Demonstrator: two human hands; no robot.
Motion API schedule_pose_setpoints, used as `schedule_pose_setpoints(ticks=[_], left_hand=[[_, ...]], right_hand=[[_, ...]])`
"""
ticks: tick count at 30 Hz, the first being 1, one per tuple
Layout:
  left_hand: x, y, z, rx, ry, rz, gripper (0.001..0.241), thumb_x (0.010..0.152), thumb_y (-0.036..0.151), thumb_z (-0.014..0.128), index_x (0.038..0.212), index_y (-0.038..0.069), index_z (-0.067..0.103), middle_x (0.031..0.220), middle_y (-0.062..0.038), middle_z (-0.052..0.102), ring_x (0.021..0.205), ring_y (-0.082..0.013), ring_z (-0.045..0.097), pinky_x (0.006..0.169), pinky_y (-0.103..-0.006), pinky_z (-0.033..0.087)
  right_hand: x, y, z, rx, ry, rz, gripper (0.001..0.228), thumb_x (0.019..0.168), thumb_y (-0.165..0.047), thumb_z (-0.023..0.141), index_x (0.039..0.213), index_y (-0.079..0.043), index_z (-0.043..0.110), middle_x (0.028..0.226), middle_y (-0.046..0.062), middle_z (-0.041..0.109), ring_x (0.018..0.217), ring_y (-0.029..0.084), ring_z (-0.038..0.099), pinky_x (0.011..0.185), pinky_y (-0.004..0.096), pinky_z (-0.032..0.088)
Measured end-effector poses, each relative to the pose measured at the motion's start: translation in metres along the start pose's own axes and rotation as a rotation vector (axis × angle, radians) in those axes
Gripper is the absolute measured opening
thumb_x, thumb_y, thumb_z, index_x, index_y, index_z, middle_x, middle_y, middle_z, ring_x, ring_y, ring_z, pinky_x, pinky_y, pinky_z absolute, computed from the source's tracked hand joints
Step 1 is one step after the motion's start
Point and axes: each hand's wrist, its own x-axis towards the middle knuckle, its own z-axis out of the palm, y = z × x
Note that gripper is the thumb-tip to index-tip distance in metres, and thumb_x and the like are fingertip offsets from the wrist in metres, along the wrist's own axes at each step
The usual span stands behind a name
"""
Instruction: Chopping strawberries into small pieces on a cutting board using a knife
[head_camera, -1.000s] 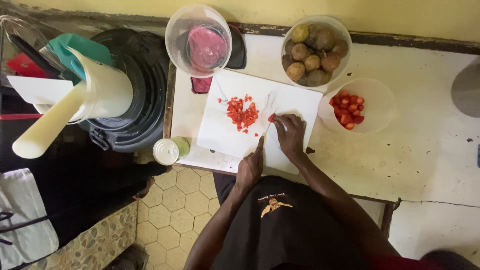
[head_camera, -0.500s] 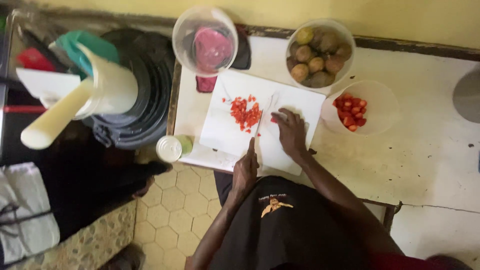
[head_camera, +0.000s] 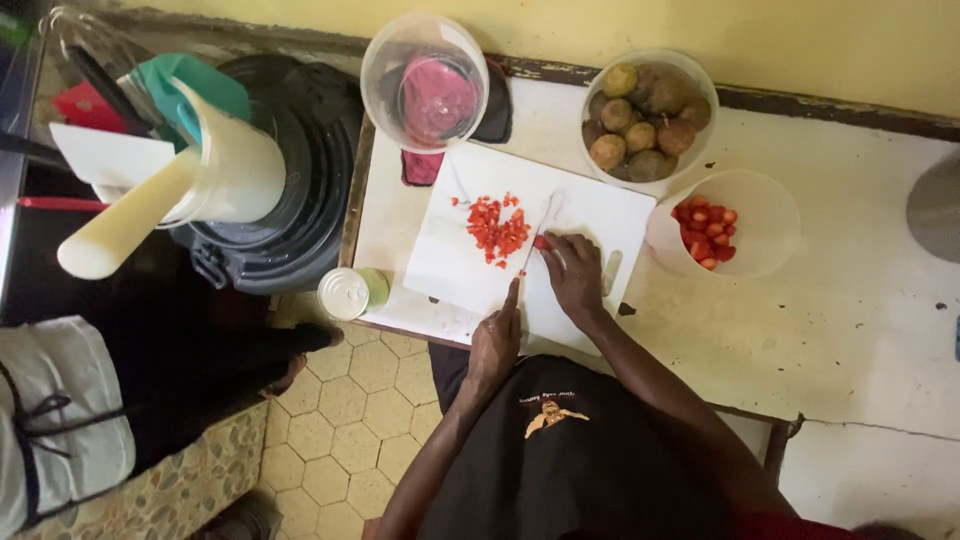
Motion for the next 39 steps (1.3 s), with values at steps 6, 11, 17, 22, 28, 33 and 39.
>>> schedule_pose_setpoints(ticks=[6,11,17,22,28,33,39], left_hand=[[0.001,0.0,0.003,0.002,0.016,-0.018,0.063,0.12,0.018,0.05,0.182,0.025,0.042,0.091,-0.027,0.083,0.081,-0.0462,0.084,0.069,-0.0606,0.064],[0.006,-0.004,0.009,0.037,-0.001,-0.02,0.063,0.12,0.021,0.05,0.182,0.027,0.042,0.093,-0.027,0.083,0.084,-0.0474,0.084,0.071,-0.0624,0.065],[0.009,-0.001,0.007,0.117,-0.043,-0.049,0.066,0.12,0.022,0.051,0.183,0.035,0.036,0.097,-0.027,0.082,0.09,-0.0515,0.084,0.077,-0.0664,0.067],[0.013,-0.001,0.009,0.126,-0.063,-0.09,0.064,0.12,0.025,0.051,0.181,0.038,0.04,0.099,-0.026,0.083,0.095,-0.0516,0.084,0.082,-0.066,0.068],[-0.007,-0.014,0.004,0.167,-0.11,-0.056,0.07,0.12,0.018,0.047,0.186,0.03,0.028,0.096,-0.031,0.081,0.094,-0.0531,0.084,0.08,-0.0659,0.067],[-0.014,-0.014,-0.001,0.118,-0.075,-0.073,0.065,0.121,0.027,0.048,0.184,0.036,0.035,0.095,-0.03,0.081,0.093,-0.0555,0.082,0.077,-0.0692,0.064],[0.001,0.003,0.0,0.141,-0.099,-0.078,0.063,0.12,0.03,0.049,0.182,0.039,0.04,0.097,-0.029,0.082,0.096,-0.0531,0.083,0.085,-0.0654,0.067]], right_hand=[[0.004,-0.011,-0.008,0.027,0.007,0.021,0.022,0.115,-0.033,0.078,0.133,-0.022,0.084,0.113,0.0,0.066,0.101,0.027,0.074,0.088,0.044,0.055],[0.008,-0.015,-0.012,0.044,0.017,0.014,0.022,0.115,-0.033,0.078,0.133,-0.021,0.084,0.112,0.001,0.067,0.098,0.028,0.074,0.088,0.044,0.055],[0.009,-0.014,-0.013,0.044,0.028,-0.006,0.02,0.113,-0.027,0.08,0.131,-0.021,0.087,0.111,0.001,0.07,0.093,0.03,0.073,0.084,0.046,0.054],[0.005,-0.009,-0.006,0.056,0.038,0.007,0.02,0.112,-0.028,0.082,0.13,-0.022,0.088,0.112,0.001,0.072,0.092,0.031,0.072,0.082,0.045,0.054],[0.003,-0.006,-0.003,0.035,0.051,0.011,0.019,0.112,-0.027,0.083,0.129,-0.021,0.09,0.111,0.0,0.074,0.095,0.028,0.075,0.085,0.044,0.057],[0.002,-0.005,-0.005,0.071,0.071,0.028,0.022,0.111,-0.03,0.085,0.129,-0.017,0.087,0.116,0.002,0.073,0.105,0.029,0.078,0.092,0.045,0.058],[0.003,-0.008,-0.005,0.039,0.087,0.016,0.017,0.11,-0.029,0.086,0.125,-0.022,0.088,0.112,-0.002,0.073,0.102,0.024,0.077,0.092,0.04,0.058]])
